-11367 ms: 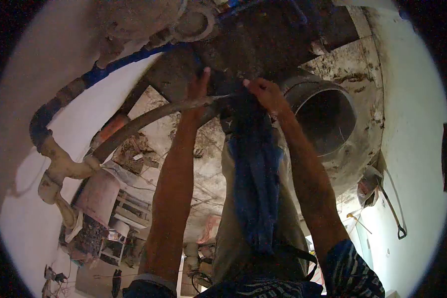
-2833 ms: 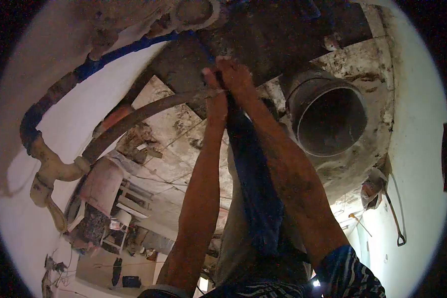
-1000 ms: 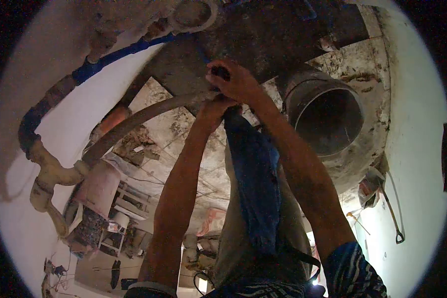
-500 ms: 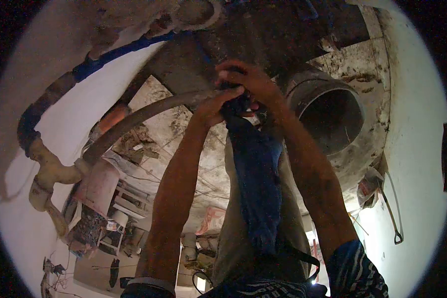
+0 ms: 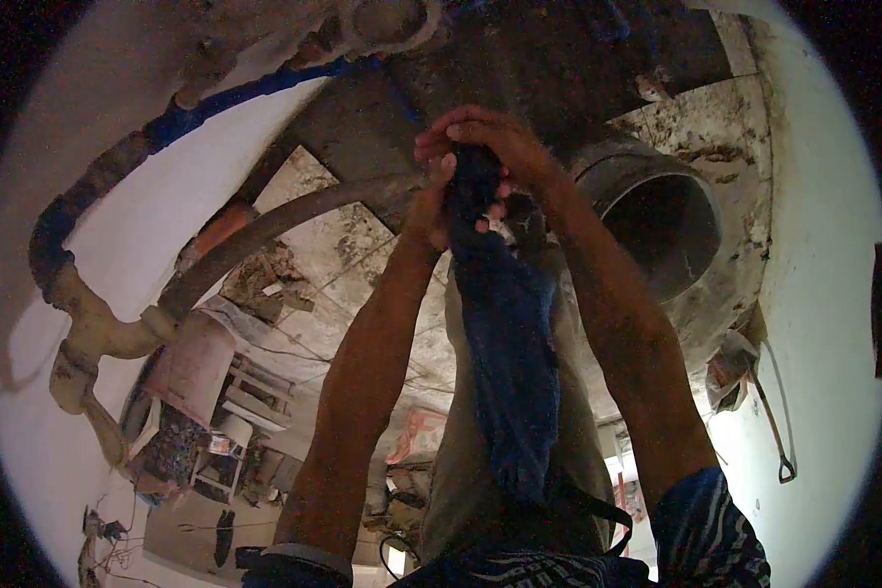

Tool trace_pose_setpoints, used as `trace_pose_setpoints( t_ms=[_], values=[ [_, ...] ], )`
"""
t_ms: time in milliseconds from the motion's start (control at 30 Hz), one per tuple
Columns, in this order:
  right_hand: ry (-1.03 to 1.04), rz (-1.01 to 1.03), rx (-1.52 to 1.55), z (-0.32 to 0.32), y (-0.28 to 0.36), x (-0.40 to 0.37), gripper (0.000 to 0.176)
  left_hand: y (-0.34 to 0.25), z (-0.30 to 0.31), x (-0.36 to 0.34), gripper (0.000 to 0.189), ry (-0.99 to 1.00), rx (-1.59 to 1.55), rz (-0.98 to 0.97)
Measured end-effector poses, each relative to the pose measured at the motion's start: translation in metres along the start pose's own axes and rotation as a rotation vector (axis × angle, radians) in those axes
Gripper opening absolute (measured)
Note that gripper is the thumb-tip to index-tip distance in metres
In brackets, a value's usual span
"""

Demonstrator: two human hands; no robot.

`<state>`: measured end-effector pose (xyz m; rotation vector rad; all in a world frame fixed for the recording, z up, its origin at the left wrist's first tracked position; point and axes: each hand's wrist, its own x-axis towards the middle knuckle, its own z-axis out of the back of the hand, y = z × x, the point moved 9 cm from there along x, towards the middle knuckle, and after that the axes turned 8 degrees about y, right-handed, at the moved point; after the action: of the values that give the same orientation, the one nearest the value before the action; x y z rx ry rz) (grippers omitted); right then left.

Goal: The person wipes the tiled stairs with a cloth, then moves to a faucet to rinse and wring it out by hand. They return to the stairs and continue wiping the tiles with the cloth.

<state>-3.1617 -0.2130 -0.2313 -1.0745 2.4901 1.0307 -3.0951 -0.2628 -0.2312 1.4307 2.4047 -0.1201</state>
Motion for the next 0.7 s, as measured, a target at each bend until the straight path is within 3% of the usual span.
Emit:
trace_pose_setpoints(
  t_ms=[133, 233, 333, 433, 500, 533, 567, 633, 700],
  values=[
    [-0.022, 0.034, -0.148, 0.012, -0.009, 0.008, 0.030, 0.008, -0.003, 0.000, 0.068, 0.259, -0.231, 0.046],
    [-0.010, 0.070, -0.217, 0.007, -0.008, 0.007, 0.032, 0.008, 0.001, -0.002, 0.060, 0.240, -0.293, 0.045],
    [0.045, 0.106, -0.298, 0.021, -0.026, 0.020, 0.036, -0.002, 0.008, -0.013, 0.048, -0.223, -0.048, -0.153],
    [0.085, -0.104, -0.083, 0.012, -0.034, 0.029, 0.040, -0.012, -0.005, -0.019, 0.038, -0.329, 0.034, -0.205],
    [0.146, -0.153, 0.001, 0.004, -0.037, 0.025, 0.041, -0.004, -0.012, -0.012, 0.035, -0.032, -0.296, -0.124],
    [0.247, 0.014, -0.140, -0.004, -0.023, 0.025, 0.041, 0.000, -0.016, -0.012, 0.034, 0.120, -0.459, -0.081],
    [0.349, 0.183, -0.282, -0.012, -0.009, 0.021, 0.041, 0.000, -0.016, -0.012, 0.033, 0.139, -0.456, -0.088],
    [0.347, 0.172, -0.318, -0.006, -0.013, 0.022, 0.041, 0.001, -0.017, -0.010, 0.033, 0.177, -0.447, -0.100],
    [0.140, -0.190, -0.101, 0.009, -0.039, 0.026, 0.040, 0.004, -0.011, -0.010, 0.031, 0.168, -0.369, -0.034]
  ],
)
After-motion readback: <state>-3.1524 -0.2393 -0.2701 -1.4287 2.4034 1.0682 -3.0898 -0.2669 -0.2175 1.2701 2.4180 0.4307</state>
